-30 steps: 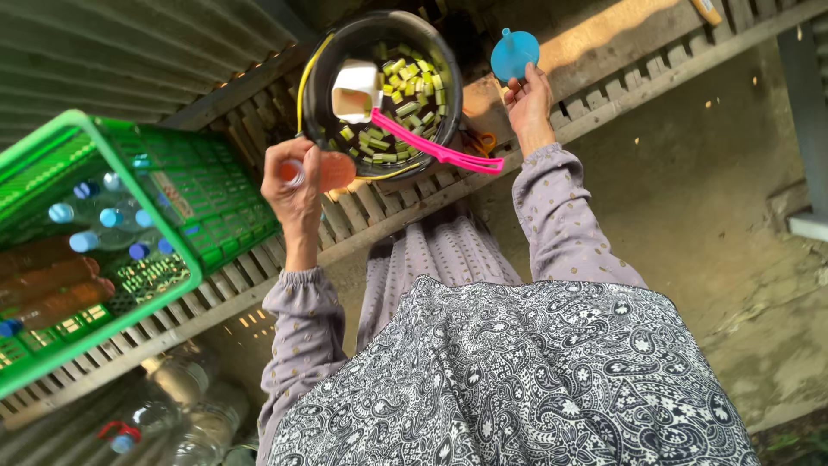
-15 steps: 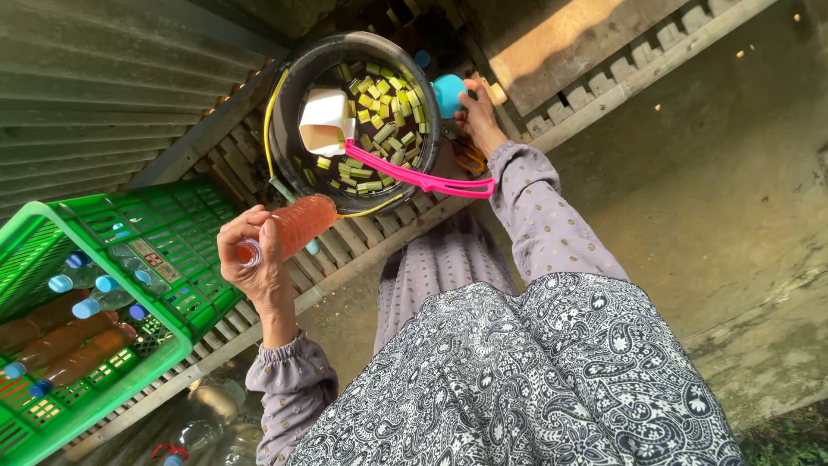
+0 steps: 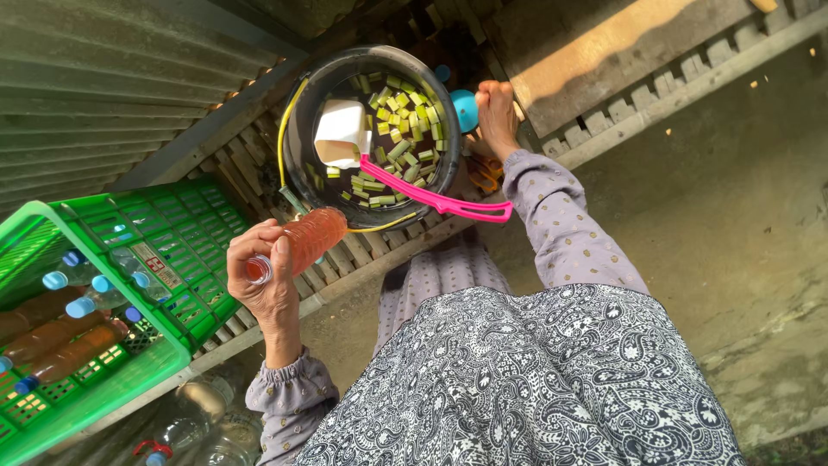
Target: The person uses a blue funnel and a pink scoop to transfer chopped green vegetables from a large metal bowl into clear plastic bottles. They seal each filled bottle with a blue cap and place it into a green crate.
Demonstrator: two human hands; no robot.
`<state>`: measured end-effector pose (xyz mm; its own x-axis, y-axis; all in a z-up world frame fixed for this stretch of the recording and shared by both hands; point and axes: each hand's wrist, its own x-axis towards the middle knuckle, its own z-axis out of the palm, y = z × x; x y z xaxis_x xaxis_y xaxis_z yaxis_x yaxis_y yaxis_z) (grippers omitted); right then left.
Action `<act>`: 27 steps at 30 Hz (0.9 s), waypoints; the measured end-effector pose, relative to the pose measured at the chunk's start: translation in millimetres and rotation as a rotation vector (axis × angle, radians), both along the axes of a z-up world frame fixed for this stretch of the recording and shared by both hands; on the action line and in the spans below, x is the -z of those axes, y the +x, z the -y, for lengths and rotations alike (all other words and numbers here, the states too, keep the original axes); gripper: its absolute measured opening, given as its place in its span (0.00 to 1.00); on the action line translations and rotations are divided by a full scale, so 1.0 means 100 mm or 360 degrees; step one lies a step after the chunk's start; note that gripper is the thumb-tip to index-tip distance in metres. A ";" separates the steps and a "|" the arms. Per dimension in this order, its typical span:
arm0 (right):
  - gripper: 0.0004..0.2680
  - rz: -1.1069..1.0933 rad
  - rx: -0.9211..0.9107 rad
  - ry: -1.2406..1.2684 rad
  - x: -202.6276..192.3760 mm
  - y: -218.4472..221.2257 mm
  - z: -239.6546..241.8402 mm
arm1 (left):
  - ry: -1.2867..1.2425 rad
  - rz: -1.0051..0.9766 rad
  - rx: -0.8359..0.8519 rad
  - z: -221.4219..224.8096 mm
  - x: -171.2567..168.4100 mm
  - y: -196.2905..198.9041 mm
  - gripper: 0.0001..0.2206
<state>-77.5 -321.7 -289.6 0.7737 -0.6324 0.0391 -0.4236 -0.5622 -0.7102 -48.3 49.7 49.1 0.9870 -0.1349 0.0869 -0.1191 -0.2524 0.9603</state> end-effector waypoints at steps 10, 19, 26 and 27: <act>0.09 -0.0751 -0.0944 -0.0250 0.18 0.94 0.10 | 0.0018 0.0005 -0.0009 -0.01 -0.01 -0.03 0.07; 0.12 -0.0704 -0.0581 -0.0139 -0.02 0.96 0.40 | -0.0028 0.0061 0.0031 0.00 0.09 -0.05 0.07; 0.12 0.0359 -0.0174 0.0536 -1.48 0.52 0.45 | 0.0066 0.0199 0.0102 0.22 0.08 0.03 0.07; 0.12 0.0364 -0.0231 0.0656 -1.75 0.46 0.38 | 0.0071 0.0217 0.0105 0.25 0.08 0.05 0.07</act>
<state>-31.4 -360.1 -114.5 0.8556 -0.5175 -0.0124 -0.1689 -0.2565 -0.9517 -43.4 25.0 41.3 0.9554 -0.2055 0.2121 -0.2653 -0.2819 0.9220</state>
